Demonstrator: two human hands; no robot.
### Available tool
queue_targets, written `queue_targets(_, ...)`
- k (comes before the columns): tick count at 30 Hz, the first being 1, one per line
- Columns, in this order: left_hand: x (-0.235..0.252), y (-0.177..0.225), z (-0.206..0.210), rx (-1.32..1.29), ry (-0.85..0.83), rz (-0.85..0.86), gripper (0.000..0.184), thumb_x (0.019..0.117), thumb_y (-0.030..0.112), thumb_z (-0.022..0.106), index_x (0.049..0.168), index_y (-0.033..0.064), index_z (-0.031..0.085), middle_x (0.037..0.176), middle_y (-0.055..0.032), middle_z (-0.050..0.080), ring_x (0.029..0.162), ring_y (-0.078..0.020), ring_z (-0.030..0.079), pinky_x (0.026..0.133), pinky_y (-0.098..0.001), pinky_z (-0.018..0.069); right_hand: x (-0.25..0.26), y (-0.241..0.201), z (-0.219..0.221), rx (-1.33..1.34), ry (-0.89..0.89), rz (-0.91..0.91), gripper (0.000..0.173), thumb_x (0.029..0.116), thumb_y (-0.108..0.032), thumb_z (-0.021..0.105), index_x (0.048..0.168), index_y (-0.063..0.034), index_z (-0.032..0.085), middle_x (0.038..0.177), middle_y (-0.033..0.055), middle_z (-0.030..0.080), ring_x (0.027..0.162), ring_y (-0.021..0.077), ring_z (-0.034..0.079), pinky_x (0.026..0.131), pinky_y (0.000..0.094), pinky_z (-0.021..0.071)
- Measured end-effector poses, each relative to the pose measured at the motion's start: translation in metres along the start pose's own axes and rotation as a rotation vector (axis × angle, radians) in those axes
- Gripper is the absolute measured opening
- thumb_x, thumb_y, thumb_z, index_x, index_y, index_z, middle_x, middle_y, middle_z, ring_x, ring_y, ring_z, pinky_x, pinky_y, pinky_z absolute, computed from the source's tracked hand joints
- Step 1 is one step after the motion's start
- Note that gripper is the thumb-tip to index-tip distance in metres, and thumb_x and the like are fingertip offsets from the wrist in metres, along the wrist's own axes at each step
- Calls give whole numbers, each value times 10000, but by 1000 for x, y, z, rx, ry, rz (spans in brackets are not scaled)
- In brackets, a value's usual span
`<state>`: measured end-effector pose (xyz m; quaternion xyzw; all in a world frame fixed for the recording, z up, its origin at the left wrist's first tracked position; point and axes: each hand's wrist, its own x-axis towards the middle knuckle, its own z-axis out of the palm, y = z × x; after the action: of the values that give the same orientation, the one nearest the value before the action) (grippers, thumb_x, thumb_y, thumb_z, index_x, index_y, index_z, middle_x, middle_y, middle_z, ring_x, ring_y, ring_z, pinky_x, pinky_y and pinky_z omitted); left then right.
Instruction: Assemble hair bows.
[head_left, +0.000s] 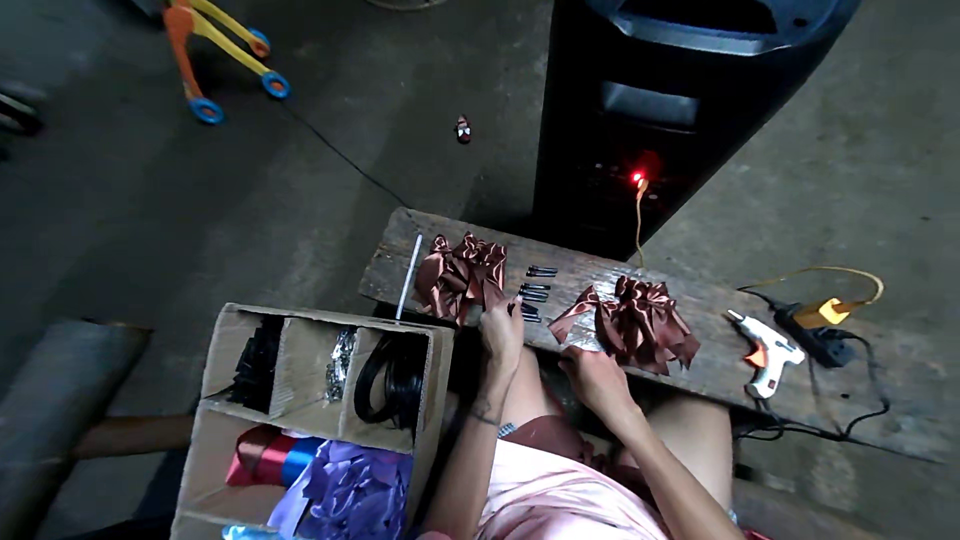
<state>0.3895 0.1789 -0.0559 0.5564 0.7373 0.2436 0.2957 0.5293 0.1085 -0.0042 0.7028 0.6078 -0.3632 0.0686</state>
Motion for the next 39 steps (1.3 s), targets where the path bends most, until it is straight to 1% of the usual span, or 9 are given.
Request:
queue_targets(7,6,7,6,157,-49,-72,309,1073,270,526,1147,64,744,1090,-219,722,1042,-414,684,895,-603,517,7,-6,-4,16,-1,-44,333,1070,-221,511,1313,-38,647,1209,241,685,1174,423,643,980,595,490)
queue_targets(12,0,0,5,45,116,15,295,1035,286,609,1140,55,761,1061,-194,743,983,-396,709,872,-605,530,40,0,31,133,430,-340,243,1000,-141,600,1121,17,740,1145,238,696,1144,433,628,977,581,481)
queue_targets(16,-14,-15,-16,-356,130,-54,305,1026,276,630,1137,1,701,975,-137,704,845,-221,650,805,-436,526,89,-3,48,141,626,-582,234,964,-173,686,1145,-43,760,1111,200,717,1094,416,655,916,594,502)
queue_targets(20,-46,-15,-40,-848,-123,-287,411,1141,278,263,1246,-8,539,794,19,478,594,-35,444,560,-177,408,113,-5,52,94,661,-698,163,952,-96,671,1046,-37,789,1031,184,731,1013,403,674,882,574,513)
queue_targets(22,-62,-8,-56,-1025,-215,-385,484,1144,280,177,1228,-11,555,817,-2,540,642,-62,515,625,-194,457,116,-4,52,109,691,-726,140,935,-48,670,1001,-19,789,1001,191,736,985,420,678,850,583,518)
queue_targets(28,-80,-6,-79,-1162,-275,-309,328,1096,48,267,1240,-39,548,958,-48,599,805,-109,626,796,-255,549,112,-6,45,176,725,-738,164,954,-114,696,1033,9,771,1018,217,731,995,438,682,873,606,521)
queue_targets(30,-83,-7,-78,-1091,-243,-217,276,1075,3,341,1251,-55,546,1022,-61,610,839,-94,628,815,-250,549,86,-8,38,361,667,-775,218,979,-138,656,1076,27,760,1031,191,743,985,340,711,904,520,555)
queue_targets(34,-100,-17,-75,-758,-124,43,292,999,-1,540,1265,-91,618,1098,-130,678,906,-82,647,852,-252,549,24,-12,30,789,303,-835,281,964,-185,658,1114,42,727,1011,49,748,847,-9,674,790,178,567)
queue_targets(39,-134,-17,-100,-603,-128,50,293,978,46,629,1244,-78,624,1060,-137,701,887,-118,686,837,-274,572,-13,-7,33,914,128,-837,118,880,-68,700,984,-22,732,804,-108,719,675,-59,643,645,135,560)
